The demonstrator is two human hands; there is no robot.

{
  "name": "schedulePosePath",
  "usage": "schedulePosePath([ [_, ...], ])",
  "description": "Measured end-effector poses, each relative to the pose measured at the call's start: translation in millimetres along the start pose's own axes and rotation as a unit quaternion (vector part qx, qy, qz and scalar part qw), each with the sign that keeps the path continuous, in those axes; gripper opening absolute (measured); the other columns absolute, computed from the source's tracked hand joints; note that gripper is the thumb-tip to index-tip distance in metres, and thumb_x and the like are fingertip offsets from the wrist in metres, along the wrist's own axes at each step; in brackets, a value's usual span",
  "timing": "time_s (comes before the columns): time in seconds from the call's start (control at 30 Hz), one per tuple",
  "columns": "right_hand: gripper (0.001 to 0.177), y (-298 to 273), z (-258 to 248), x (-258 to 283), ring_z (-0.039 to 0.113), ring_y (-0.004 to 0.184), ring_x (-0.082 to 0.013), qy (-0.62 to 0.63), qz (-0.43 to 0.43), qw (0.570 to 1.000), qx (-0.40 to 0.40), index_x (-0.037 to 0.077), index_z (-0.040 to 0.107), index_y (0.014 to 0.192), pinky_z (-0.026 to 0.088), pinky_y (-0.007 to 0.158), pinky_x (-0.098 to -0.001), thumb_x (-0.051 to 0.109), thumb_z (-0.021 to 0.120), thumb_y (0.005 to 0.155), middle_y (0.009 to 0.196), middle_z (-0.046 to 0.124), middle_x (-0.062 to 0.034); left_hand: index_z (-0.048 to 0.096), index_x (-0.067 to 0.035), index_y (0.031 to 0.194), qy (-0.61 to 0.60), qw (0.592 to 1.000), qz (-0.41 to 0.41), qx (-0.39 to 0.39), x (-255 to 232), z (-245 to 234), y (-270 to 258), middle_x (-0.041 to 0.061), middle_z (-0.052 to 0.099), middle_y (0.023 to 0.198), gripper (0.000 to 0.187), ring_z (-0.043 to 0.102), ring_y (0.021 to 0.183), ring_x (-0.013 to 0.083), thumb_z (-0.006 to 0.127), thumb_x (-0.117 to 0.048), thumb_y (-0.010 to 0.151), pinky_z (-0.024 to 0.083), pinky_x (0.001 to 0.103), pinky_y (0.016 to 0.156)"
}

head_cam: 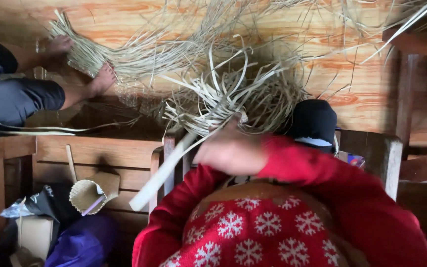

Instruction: Weaving dried plant strips into a circular structure to create a basket or hat.

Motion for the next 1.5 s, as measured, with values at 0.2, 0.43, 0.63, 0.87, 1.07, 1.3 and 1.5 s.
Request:
schedulePosePath([
  [0.2,0.012,-48.5,-194.2,-87.9,0.069,0.091,-0.0231,0.03,-0.059,0.986,-0.154,0.03,0.077,0.1,0.055,0.084,-0.0373,0.022,0.074,0.091,0.095,0.072,0.0032,0.074,0.002,0.11,-0.068,0.976,0.201,0.045,38.3,14.6,21.5,0.016,0.075,0.111,0.045,0.069,0.103,0.0221,0.089,0.005,0.067,0.058,0.044,0.093],
  [0.43,0.014,-37.7,-161.6,-9.5,0.067,0.085,-0.0224,-0.125,-0.144,0.969,-0.156,0.02,0.072,0.095,0.056,0.079,-0.0372,0.02,0.058,0.098,0.096,0.067,-0.0046,0.072,0.001,0.111,-0.056,0.983,0.171,0.04,14.6,10.0,9.1,0.015,0.074,0.11,0.043,0.069,0.103,0.0216,0.088,-0.001,0.07,0.058,0.044,0.093],
  [0.63,0.034,-18.8,-168.9,43.8,0.066,0.073,-0.0312,0.122,0.326,0.934,0.076,0.027,0.076,0.11,0.045,0.059,-0.0467,0.031,0.047,0.093,0.084,0.067,-0.0053,0.071,0.0,0.112,-0.034,0.988,0.133,0.071,10.1,14.1,7.0,0.015,0.074,0.109,0.042,0.069,0.103,0.0211,0.087,-0.007,0.073,0.057,0.044,0.093],
  [0.87,0.031,-33.6,-119.7,24.7,0.061,0.072,-0.0207,0.142,-0.124,0.981,-0.042,0.001,0.069,0.092,0.049,0.064,-0.025,0.01,0.043,0.105,0.092,0.062,-0.0078,0.069,-0.001,0.114,-0.022,0.993,0.082,0.082,-2.7,8.3,-9.1,0.014,0.074,0.108,0.042,0.069,0.103,0.0206,0.086,-0.013,0.077,0.056,0.043,0.093],
  [1.07,0.022,-54.9,-89.4,42.2,0.065,0.081,-0.0313,0.043,-0.26,0.964,-0.018,0.011,0.065,0.101,0.053,0.064,-0.0387,0.027,0.05,0.104,0.09,0.059,-0.0079,0.068,-0.002,0.115,-0.017,0.996,0.047,0.076,-8.4,-3.7,-18.9,0.013,0.073,0.107,0.042,0.069,0.103,0.0201,0.085,-0.019,0.08,0.055,0.043,0.093],
  [1.3,0.026,-55.0,-97.5,34.8,0.067,0.1,-0.0232,0.211,-0.45,0.867,0.039,0.019,0.062,0.13,0.06,0.082,-0.0329,0.015,0.05,0.107,0.109,0.062,-0.0063,0.068,-0.008,0.116,-0.045,0.998,-0.043,-0.022,-11.4,-1.2,-49.0,0.011,0.069,0.11,0.049,0.065,0.109,0.0205,0.088,-0.025,0.074,0.052,0.041,0.097],
  [1.5,0.011,-52.2,-181.6,-62.6,0.066,0.09,-0.0304,0.103,-0.122,0.972,-0.172,0.023,0.074,0.098,0.053,0.077,-0.0398,0.024,0.063,0.099,0.099,0.064,-0.008,0.079,0.0,0.1,-0.063,0.977,0.202,0.033,-1.9,-4.7,-10.8,0.011,0.074,0.09,0.022,0.059,0.089,0.0132,0.072,0.003,0.079,0.053,0.041,0.084],
])
Point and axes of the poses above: each hand's wrist, its own y-axis towards the middle knuckle, its own z-axis out of the palm, x = y × z, the point moved 1 cm from there along y, towards the middle knuckle
